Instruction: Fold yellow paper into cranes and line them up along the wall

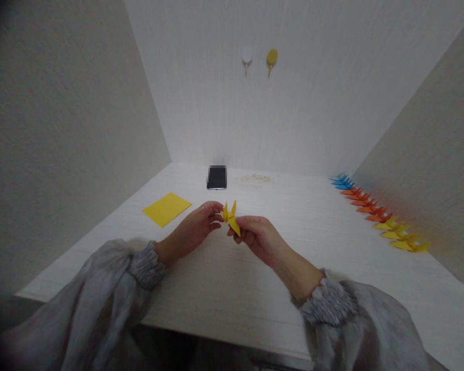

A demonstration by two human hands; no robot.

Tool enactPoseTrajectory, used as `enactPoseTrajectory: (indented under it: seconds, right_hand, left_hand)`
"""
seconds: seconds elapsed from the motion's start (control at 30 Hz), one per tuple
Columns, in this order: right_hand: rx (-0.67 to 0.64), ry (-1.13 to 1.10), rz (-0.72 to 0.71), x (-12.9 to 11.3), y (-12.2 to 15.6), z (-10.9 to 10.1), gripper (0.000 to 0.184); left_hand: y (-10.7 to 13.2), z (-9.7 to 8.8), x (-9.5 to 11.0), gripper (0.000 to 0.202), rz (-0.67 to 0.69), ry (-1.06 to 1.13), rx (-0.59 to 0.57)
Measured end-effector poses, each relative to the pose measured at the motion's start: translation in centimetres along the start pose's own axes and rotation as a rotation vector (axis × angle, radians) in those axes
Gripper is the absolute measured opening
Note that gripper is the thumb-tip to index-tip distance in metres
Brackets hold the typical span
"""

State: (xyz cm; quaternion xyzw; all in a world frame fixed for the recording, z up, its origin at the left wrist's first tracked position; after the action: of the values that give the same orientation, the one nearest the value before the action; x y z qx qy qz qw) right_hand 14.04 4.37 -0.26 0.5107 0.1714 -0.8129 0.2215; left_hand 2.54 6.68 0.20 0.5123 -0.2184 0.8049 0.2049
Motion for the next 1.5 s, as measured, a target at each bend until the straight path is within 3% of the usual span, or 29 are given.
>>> enactPoseTrajectory:
  seconds: [0.1, 0.23, 0.4, 0.5, 0.6, 0.7, 1.0, 1.5]
  right_hand:
    - [0.053, 0.037, -0.015, -0.2, -0.1, -0.3, 0.018]
    - [0.015, 0.095, 0.023, 0.0, -0.2, 0.3, 0.02]
    - [-0.048, 0.209, 0.069, 0.8, -0.3, 1.0, 0.024]
    - [-0.009, 0.385, 0.056, 0.6, -0.3, 0.8, 0.031]
    - [0.145, 0.605, -0.037, -0.9, 0.1, 0.0, 0.032]
    - [0.228, 0.721, -0.218, -2.8, 0.8, -0.2, 0.014]
    - [0.153, 1.06, -0.385, -4.1, 1.2, 1.2, 0.012]
    - [0.156, 1.249, -0.451, -4.6, 1.6, 2.0, 0.009]
  left_hand:
    - [0.0, -0.4, 0.5, 0.03, 0.067, -0.129, 0.055]
    - [0.1, -0.1, 0.5, 0.032, 0.035, -0.233, 0.044]
    - [0.1, 0.9, 0.3, 0.02, -0.011, -0.221, -0.066]
    - [0.1, 1.3, 0.0, 0.019, -0.035, -0.196, -0.125]
    - [0.1, 1.2, -0.2, 0.019, -0.071, -0.189, -0.116]
    - [0.2, 1.2, -0.6, 0.02, -0.126, -0.178, -0.128]
    - [0.3, 1.5, -1.1, 0.024, -0.191, -0.144, -0.173]
    - [0.5, 1.6, -1.5, 0.023, -0.231, -0.161, -0.192]
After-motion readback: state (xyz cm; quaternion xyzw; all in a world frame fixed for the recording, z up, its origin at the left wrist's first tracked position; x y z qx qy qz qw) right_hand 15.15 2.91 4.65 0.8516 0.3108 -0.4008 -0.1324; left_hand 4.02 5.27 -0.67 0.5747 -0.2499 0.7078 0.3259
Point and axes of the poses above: each hand's wrist, its own y-axis away from the middle knuckle, its own z-axis out of the palm, x = y × z, the point moved 7 cm from there along -y, towards the middle knuckle, and after that the axes turned 11 degrees about -x, right-handed, at the moved point
